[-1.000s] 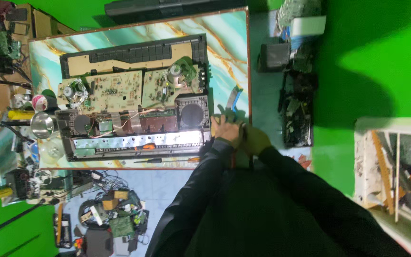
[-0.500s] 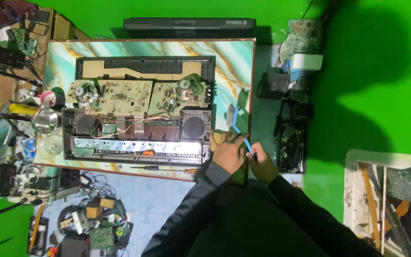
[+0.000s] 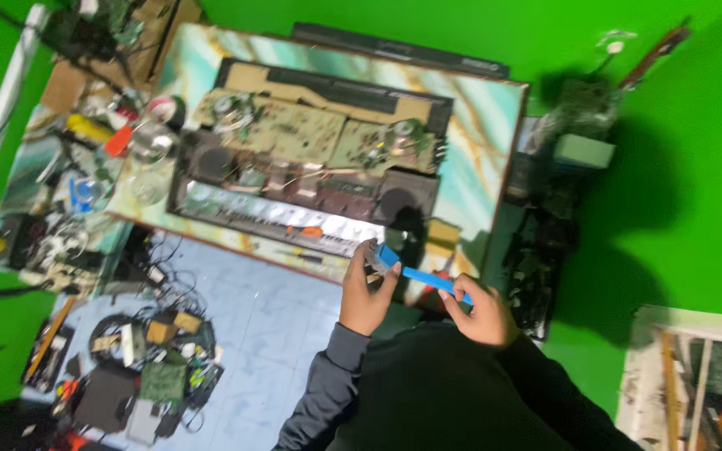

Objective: The person uses a screwdriver to remove screws from a metal bracket on an electronic device. They then use a brush to clean the bracket and the surrounding area before reattaching the bracket and securing it with screws.

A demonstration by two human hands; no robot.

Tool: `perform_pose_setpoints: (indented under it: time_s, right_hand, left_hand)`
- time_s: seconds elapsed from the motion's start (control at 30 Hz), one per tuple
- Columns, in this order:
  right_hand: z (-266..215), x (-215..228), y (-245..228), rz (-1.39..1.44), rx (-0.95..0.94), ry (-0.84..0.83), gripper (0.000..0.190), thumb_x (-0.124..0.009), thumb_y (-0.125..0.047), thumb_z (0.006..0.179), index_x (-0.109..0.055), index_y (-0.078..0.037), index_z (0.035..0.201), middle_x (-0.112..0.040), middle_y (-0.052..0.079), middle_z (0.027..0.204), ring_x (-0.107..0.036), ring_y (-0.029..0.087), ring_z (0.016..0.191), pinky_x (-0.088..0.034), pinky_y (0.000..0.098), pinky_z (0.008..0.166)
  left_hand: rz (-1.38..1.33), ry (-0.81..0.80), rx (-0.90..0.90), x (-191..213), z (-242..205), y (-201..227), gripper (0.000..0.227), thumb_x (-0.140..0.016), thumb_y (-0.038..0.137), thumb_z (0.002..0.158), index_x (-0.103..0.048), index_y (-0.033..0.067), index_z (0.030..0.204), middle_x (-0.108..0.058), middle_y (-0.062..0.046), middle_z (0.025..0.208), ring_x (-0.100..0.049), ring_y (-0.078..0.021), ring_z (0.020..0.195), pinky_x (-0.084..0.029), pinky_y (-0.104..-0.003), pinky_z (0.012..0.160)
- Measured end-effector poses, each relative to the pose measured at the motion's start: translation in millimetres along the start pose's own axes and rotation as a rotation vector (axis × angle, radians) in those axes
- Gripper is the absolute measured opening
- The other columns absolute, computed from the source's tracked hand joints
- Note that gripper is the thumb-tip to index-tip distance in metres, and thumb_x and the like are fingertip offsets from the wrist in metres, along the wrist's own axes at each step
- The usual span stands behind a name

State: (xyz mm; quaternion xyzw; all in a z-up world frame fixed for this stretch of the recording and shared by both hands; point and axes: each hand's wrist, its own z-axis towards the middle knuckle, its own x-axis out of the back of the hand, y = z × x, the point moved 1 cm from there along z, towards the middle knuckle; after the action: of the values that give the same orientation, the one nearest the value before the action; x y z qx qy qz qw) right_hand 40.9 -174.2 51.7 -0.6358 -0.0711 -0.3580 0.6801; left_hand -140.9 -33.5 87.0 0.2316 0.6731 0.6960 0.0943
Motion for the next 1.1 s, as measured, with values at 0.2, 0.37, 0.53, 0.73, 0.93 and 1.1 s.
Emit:
perform_pose_setpoints:
  time_s: [0.2,0.37,0.53,0.73,0.93,1.1]
  right_hand:
    - [7.0,-86.7,-81.3,0.216,-0.090,-0.116,0.023,-0.070,-0.009,0.092,-0.062,-0.005,0.113,-0.067,0.011,0.085,-0.065,0.020,0.077,-0.051,0.0315,0.069]
    - [17.4,-146.6,-151.0,0.145,0.051,-0.377,0.036,-0.064,-0.009,0.095,-0.064,-0.009,0.131,-0.076,0.013,0.111,-0.074,0.020,0.087,-0.055,0.0308,0.076]
    - [21.8,-207.3,-205.8,0.136,0.162,-0.307,0.039,-0.068,-0.013,0.094,-0.063,-0.006,0.132,-0.073,0.018,0.110,-0.074,0.030,0.091,-0.056,0.0351,0.078]
    - [38.0,-244.9,-233.4,0.080,0.066,-0.263,0.038,-0.071,-0.012,0.092,-0.064,-0.008,0.129,-0.074,0.017,0.105,-0.074,0.032,0.096,-0.056,0.0379,0.077]
    - [78.9,-267.5,-234.8,0.079,-0.020,-0.381,0.049,-0.070,-0.015,0.092,-0.056,-0.013,0.139,-0.074,0.015,0.099,-0.075,0.030,0.087,-0.056,0.0370,0.071]
    - [126.5,-283.9,-226.6,0.084,0.071,-0.393,0.052,-0.070,-0.016,0.092,-0.055,-0.011,0.141,-0.073,0.016,0.099,-0.074,0.030,0.085,-0.056,0.0378,0.073]
  left_hand:
    - [-0.310,0.034,0.077,110.5,-25.1,-33.3,0.063,-0.074,0.002,0.092,-0.044,0.0077,0.146,-0.062,-0.005,0.114,-0.064,-0.0097,0.095,-0.056,-0.026,0.082]
    - [-0.391,0.031,0.108,204.3,-41.4,-59.7,0.052,-0.072,0.002,0.094,-0.046,0.0085,0.139,-0.061,-0.004,0.107,-0.061,-0.0076,0.090,-0.054,-0.025,0.077]
    - [-0.340,-0.032,0.057,252.8,-63.5,-55.1,0.050,-0.073,-0.001,0.096,-0.048,0.0055,0.139,-0.060,-0.003,0.109,-0.062,-0.0078,0.097,-0.053,-0.024,0.083]
    - [-0.302,0.014,0.094,286.2,-60.9,-59.0,0.047,-0.073,0.003,0.095,-0.051,0.0022,0.136,-0.069,-0.004,0.103,-0.063,-0.0063,0.092,-0.052,-0.023,0.081]
    - [-0.322,0.027,0.097,305.5,-23.2,-84.9,0.031,-0.068,0.006,0.101,-0.058,-0.0022,0.129,-0.073,-0.004,0.097,-0.063,-0.0048,0.088,-0.052,-0.022,0.076]
    - [-0.362,-0.003,0.071,326.2,18.9,-98.9,0.029,-0.066,0.005,0.103,-0.059,-0.0032,0.130,-0.073,-0.004,0.100,-0.062,-0.0052,0.089,-0.051,-0.022,0.077]
